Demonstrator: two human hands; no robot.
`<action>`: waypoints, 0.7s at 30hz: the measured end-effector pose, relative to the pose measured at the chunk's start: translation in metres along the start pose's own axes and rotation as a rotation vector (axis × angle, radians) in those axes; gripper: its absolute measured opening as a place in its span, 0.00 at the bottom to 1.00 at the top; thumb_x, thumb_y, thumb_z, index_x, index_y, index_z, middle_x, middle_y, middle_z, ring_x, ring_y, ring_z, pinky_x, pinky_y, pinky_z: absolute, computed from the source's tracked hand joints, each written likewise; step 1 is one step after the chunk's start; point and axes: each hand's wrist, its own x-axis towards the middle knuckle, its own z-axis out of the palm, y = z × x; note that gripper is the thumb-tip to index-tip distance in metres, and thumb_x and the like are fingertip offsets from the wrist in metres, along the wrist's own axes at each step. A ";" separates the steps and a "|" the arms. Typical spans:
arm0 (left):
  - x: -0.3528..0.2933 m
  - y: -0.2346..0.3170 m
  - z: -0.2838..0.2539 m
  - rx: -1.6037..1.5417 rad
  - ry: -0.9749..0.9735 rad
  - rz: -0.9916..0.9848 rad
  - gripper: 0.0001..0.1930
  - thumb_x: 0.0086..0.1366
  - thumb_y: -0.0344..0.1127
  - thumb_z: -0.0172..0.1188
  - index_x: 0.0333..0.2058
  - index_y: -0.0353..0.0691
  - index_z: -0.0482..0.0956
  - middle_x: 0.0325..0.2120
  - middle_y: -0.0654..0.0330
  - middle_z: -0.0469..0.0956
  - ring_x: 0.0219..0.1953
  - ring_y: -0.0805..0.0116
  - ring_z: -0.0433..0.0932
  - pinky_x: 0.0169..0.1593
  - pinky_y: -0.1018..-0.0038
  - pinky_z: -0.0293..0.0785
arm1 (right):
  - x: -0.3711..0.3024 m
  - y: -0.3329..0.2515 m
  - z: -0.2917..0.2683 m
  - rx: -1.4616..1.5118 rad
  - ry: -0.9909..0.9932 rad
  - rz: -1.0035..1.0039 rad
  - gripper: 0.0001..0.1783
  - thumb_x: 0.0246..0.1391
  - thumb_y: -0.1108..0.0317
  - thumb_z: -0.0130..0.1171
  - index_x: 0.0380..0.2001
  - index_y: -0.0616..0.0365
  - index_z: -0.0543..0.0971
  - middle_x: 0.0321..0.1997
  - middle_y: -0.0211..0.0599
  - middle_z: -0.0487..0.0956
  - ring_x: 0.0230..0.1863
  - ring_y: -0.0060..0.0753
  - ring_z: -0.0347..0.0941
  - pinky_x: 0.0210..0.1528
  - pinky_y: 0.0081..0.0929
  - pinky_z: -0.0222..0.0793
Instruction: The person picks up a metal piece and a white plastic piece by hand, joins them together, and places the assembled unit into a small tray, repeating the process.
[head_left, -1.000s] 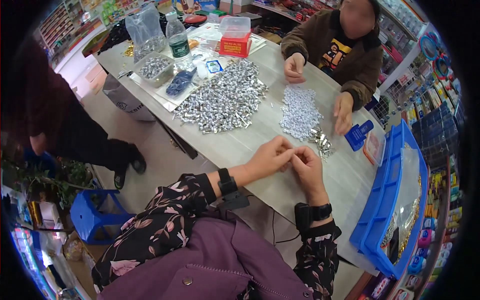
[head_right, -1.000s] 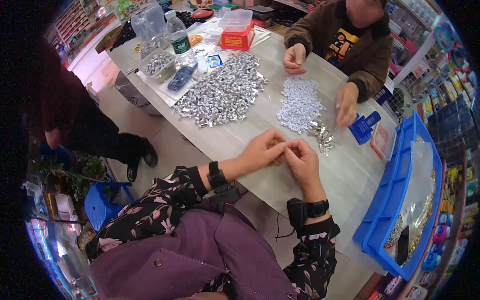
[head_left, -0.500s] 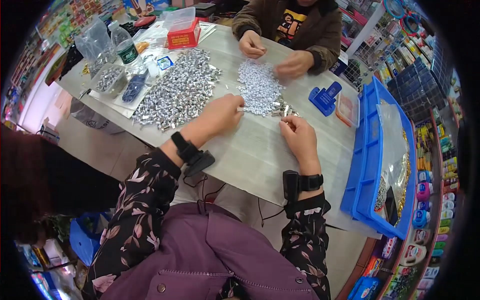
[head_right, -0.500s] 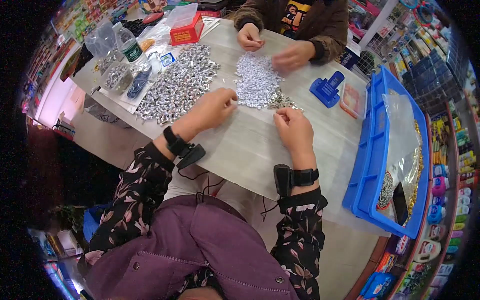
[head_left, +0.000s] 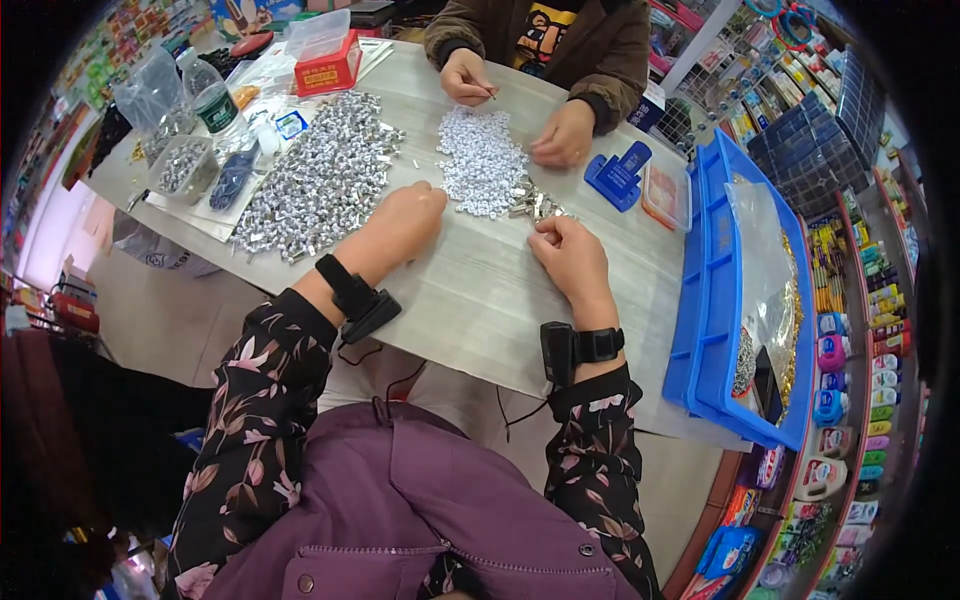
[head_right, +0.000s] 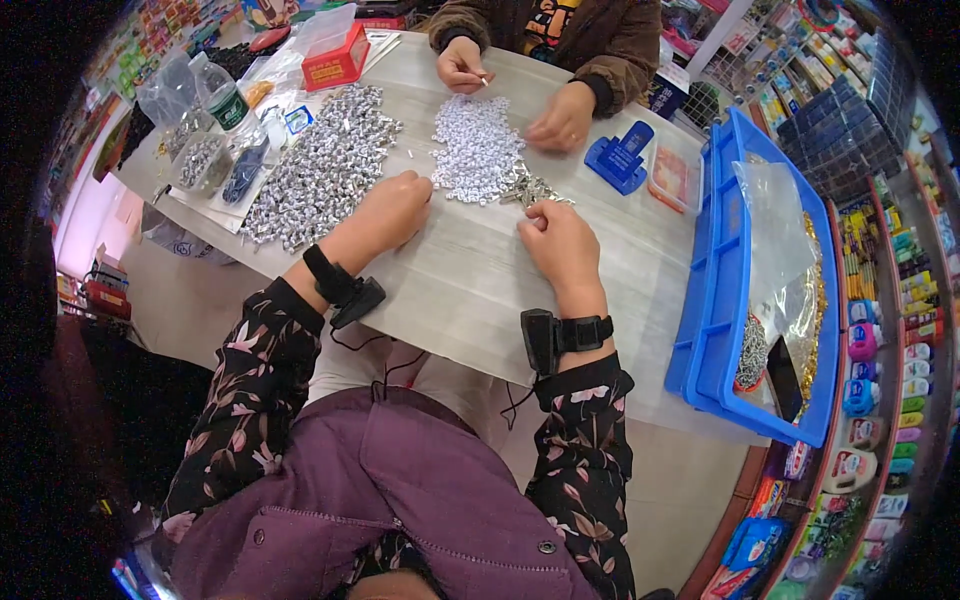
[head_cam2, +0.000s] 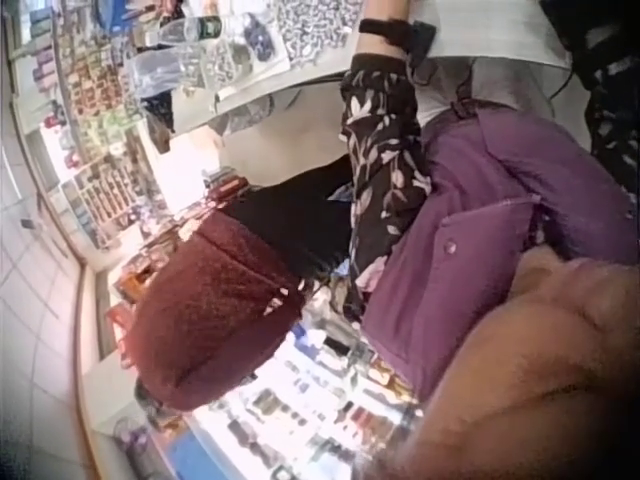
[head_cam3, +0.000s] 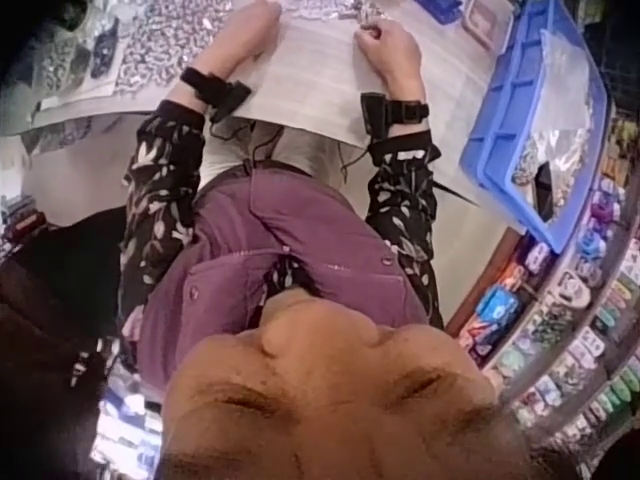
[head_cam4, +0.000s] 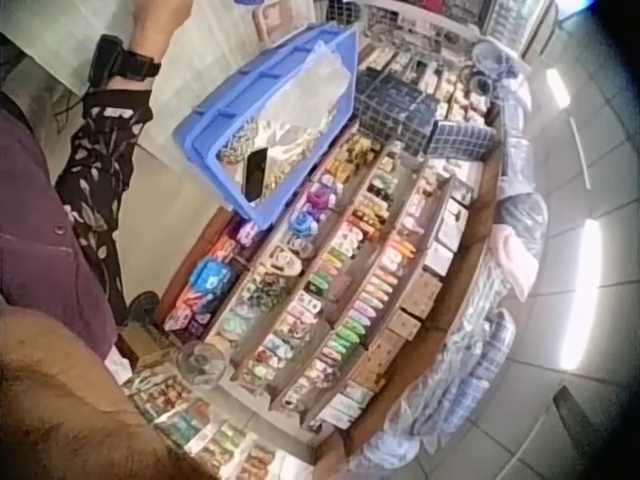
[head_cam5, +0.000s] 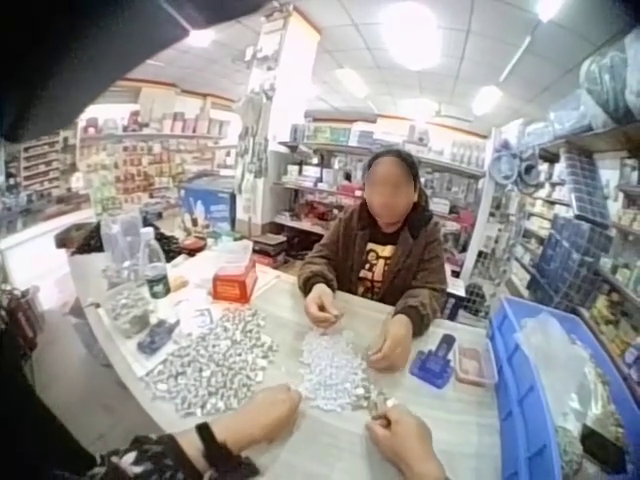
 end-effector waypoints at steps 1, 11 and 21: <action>-0.001 0.000 -0.004 0.030 -0.004 0.014 0.08 0.56 0.33 0.51 0.28 0.34 0.73 0.27 0.46 0.73 0.29 0.48 0.74 0.36 0.60 0.71 | 0.000 0.000 -0.001 -0.007 -0.013 0.001 0.10 0.42 0.61 0.58 0.27 0.53 0.79 0.29 0.36 0.77 0.32 0.40 0.74 0.33 0.33 0.69; -0.025 0.040 -0.015 -1.274 -0.210 -0.302 0.09 0.64 0.32 0.47 0.39 0.36 0.73 0.25 0.68 0.69 0.26 0.82 0.69 0.29 0.83 0.69 | -0.003 -0.010 -0.003 -0.062 -0.050 0.014 0.09 0.43 0.60 0.56 0.26 0.51 0.80 0.25 0.37 0.78 0.29 0.42 0.74 0.32 0.34 0.69; -0.034 0.050 0.009 -1.731 -0.185 -0.491 0.08 0.64 0.34 0.49 0.39 0.39 0.71 0.28 0.65 0.72 0.28 0.79 0.72 0.32 0.83 0.72 | -0.013 -0.029 0.019 0.670 -0.115 -0.023 0.06 0.47 0.71 0.58 0.29 0.61 0.77 0.26 0.33 0.79 0.30 0.22 0.75 0.32 0.18 0.68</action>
